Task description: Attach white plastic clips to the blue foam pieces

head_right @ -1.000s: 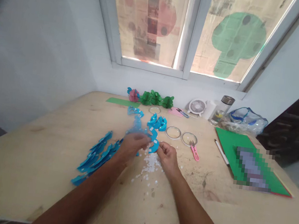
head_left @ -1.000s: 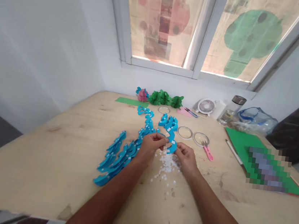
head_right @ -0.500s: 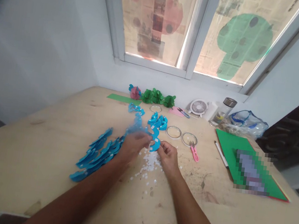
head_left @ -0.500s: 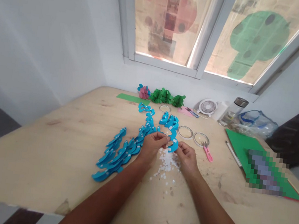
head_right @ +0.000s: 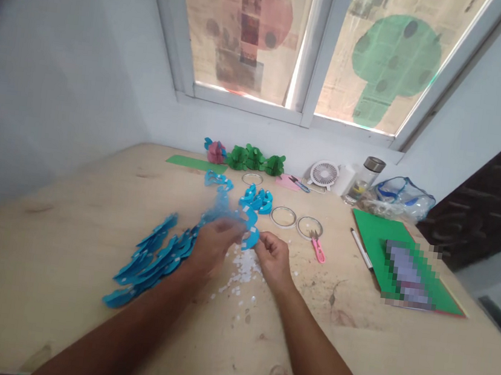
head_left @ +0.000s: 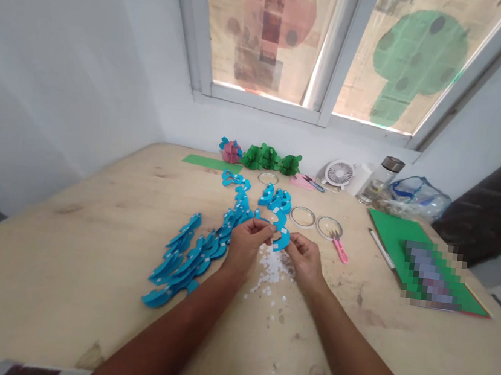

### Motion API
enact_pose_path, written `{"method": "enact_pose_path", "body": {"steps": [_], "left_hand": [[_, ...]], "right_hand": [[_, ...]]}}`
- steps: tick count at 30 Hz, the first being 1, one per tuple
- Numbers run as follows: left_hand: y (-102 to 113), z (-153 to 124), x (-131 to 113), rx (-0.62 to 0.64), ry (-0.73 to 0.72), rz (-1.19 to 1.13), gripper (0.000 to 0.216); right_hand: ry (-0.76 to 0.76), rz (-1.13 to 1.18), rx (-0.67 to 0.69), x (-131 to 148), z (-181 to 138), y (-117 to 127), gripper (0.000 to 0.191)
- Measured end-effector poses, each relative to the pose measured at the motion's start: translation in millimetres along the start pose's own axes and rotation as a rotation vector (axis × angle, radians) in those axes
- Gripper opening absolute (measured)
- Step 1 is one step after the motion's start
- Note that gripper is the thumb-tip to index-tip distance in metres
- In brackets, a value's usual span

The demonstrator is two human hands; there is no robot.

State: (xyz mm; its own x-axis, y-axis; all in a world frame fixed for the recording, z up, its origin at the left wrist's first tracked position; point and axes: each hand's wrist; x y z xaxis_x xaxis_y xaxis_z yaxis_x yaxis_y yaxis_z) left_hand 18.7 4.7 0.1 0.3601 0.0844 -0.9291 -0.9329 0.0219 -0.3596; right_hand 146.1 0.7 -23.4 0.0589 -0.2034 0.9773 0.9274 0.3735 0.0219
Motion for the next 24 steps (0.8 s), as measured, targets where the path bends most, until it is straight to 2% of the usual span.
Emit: {"method": "enact_pose_path", "body": {"steps": [12, 17, 24], "left_hand": [[1.5, 1.0, 4.8, 0.015, -0.048, 0.049, 0.017], [2.2, -0.2, 3.5, 0.004, -0.081, 0.105, 0.018], [-0.4, -2.0, 1.8, -0.008, -0.118, 0.123, 0.017]], "right_hand": [[0.040, -0.039, 0.018, 3.0, -0.4, 0.3, 0.025], [0.063, -0.097, -0.031, 6.4, -2.6, 2.5, 0.036], [0.009, -0.010, -0.022, 0.8, -0.7, 2.0, 0.026]]}}
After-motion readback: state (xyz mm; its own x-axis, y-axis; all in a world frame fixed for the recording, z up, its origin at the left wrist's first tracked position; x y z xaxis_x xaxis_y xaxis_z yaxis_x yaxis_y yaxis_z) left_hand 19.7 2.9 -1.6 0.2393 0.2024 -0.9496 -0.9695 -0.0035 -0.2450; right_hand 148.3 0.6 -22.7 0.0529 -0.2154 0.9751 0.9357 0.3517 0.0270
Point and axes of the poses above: each hand's wrist, its own z-axis towards the middle knuckle, its own y-axis out of the back of the hand, x = y × z, and after that the axes turned 15 degrees about x, right-handed
